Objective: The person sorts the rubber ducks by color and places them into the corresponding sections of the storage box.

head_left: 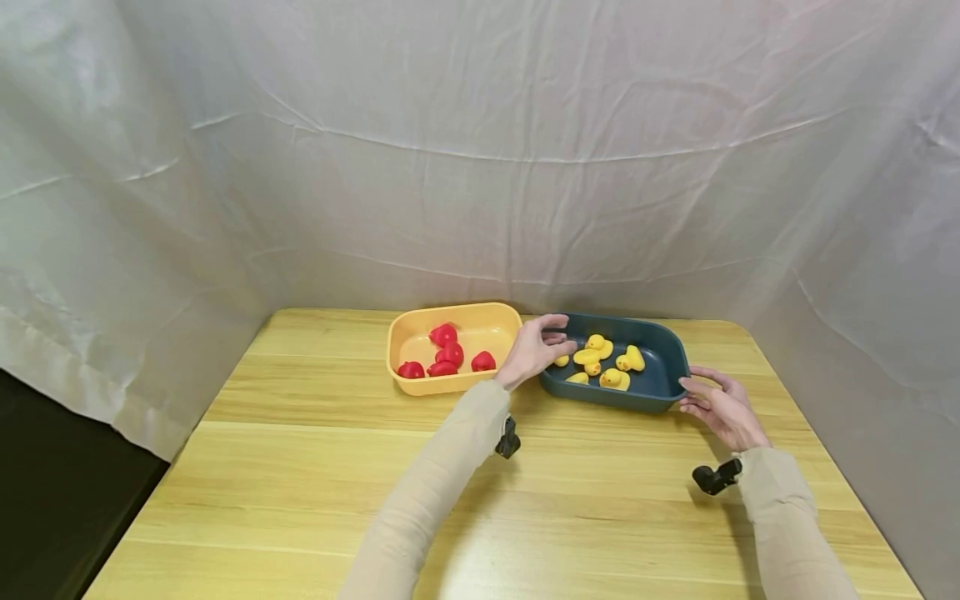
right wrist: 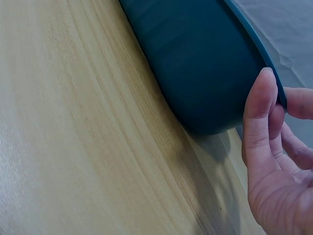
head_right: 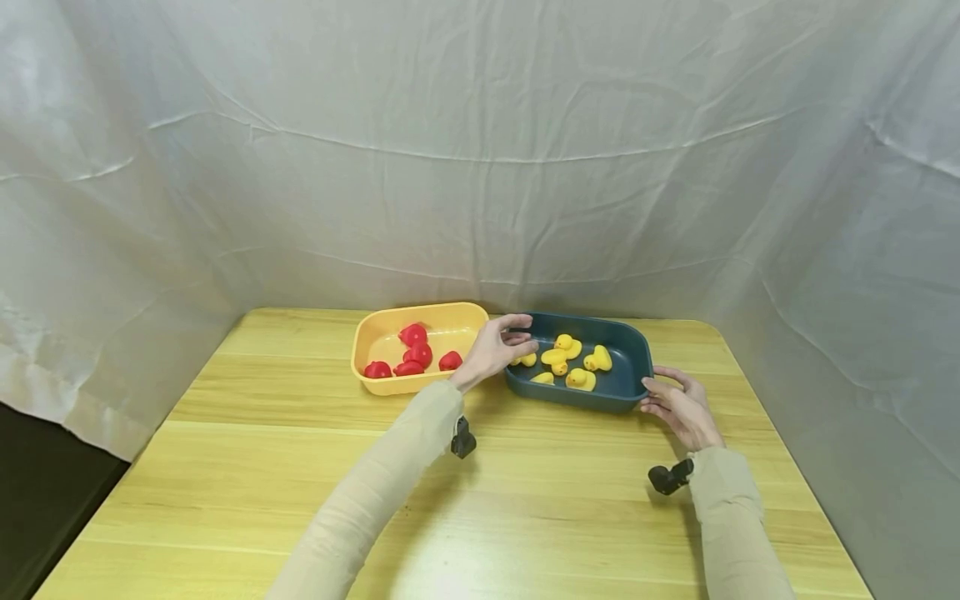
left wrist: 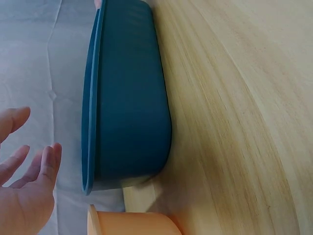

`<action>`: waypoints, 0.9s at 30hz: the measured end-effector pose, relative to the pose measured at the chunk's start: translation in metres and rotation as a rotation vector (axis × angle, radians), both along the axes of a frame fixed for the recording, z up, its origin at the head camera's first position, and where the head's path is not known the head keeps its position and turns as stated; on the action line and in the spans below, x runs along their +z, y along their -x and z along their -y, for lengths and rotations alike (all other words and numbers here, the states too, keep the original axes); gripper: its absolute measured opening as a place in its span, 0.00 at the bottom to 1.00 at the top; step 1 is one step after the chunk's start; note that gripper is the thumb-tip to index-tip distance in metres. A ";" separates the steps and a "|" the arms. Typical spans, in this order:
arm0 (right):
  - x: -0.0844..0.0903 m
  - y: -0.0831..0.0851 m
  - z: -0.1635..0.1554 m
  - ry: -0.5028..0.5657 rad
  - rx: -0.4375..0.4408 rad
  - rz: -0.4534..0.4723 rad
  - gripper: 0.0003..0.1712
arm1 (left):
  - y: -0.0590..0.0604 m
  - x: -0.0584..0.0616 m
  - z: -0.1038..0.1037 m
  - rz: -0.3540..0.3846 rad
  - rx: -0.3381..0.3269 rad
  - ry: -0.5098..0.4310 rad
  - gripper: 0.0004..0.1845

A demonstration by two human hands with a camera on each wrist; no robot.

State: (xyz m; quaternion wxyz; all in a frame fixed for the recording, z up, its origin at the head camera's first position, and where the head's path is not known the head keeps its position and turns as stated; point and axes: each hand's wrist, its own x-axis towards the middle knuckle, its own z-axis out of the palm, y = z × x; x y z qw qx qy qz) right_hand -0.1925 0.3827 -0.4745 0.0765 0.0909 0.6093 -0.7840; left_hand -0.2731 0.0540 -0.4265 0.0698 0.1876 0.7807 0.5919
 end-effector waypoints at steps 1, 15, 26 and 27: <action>0.000 0.000 0.000 0.001 0.000 0.000 0.18 | 0.000 0.000 0.000 -0.001 -0.001 0.000 0.27; 0.000 0.002 0.002 0.007 -0.003 -0.002 0.15 | -0.001 -0.005 0.010 -0.009 -0.036 -0.041 0.27; 0.000 0.004 0.002 0.000 -0.006 0.000 0.16 | -0.005 -0.008 0.034 -0.011 -0.039 -0.060 0.29; 0.000 0.004 0.002 -0.002 -0.006 0.000 0.16 | -0.005 -0.008 0.039 -0.013 -0.034 -0.056 0.29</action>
